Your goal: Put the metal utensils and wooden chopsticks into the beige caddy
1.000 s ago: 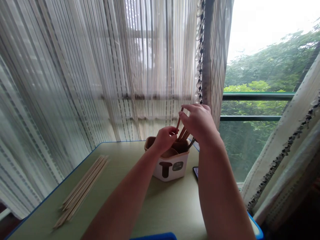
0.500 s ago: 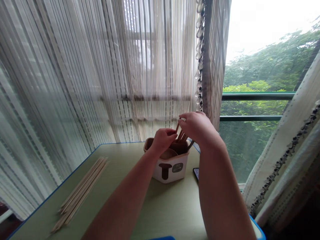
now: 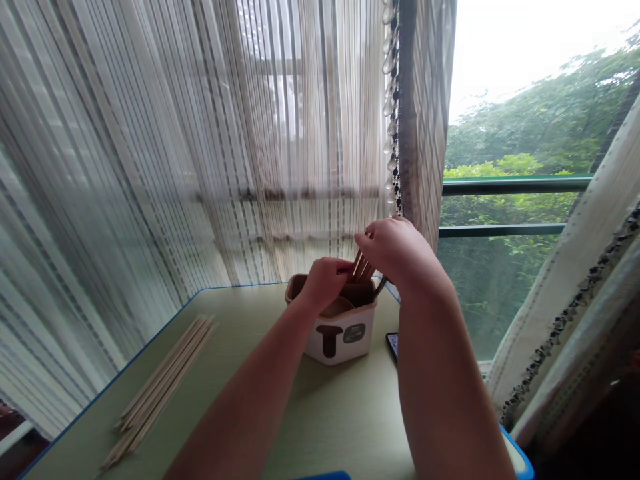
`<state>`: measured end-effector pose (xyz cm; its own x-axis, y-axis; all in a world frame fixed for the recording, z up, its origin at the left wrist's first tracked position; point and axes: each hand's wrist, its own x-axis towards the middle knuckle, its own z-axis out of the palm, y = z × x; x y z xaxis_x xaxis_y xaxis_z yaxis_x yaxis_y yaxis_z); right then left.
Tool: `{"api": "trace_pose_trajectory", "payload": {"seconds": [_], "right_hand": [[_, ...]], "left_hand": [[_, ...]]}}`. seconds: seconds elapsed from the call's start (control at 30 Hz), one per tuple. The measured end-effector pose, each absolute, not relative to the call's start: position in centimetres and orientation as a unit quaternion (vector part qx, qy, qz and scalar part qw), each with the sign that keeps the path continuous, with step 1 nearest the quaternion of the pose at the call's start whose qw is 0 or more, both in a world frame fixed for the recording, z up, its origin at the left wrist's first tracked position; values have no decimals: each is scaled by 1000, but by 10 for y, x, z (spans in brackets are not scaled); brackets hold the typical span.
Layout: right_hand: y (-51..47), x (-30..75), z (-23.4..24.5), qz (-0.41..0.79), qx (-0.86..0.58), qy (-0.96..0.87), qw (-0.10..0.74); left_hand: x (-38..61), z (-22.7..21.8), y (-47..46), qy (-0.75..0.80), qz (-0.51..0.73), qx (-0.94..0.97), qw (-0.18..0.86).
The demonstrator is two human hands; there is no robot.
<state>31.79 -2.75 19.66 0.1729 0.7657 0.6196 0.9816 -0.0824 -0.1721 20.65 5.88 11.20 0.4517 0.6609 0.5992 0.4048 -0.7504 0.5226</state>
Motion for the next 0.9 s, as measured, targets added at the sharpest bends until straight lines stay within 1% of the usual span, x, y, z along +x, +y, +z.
{"api": "trace_pose_trajectory", "payload": {"seconds": [0.13,0.33,0.6,0.73,0.9], "right_hand": [[-30,316,199,-189,-697,-629,288],[-33,316,199,-177,-697,-628,297],[-31,310,198,-179,-649,-646,359],[-29,309,199,-166,-648,-652,358],[-29,309,199,-155,-645,-660,353]], "left_hand": [[208,112,58,321,409,847,110],[207,110,60,315,409,849,111],[194,111,74,344,380,856,65],[188,111,79,374,387,842,43],[187,110,79,363,382,849,38]]}}
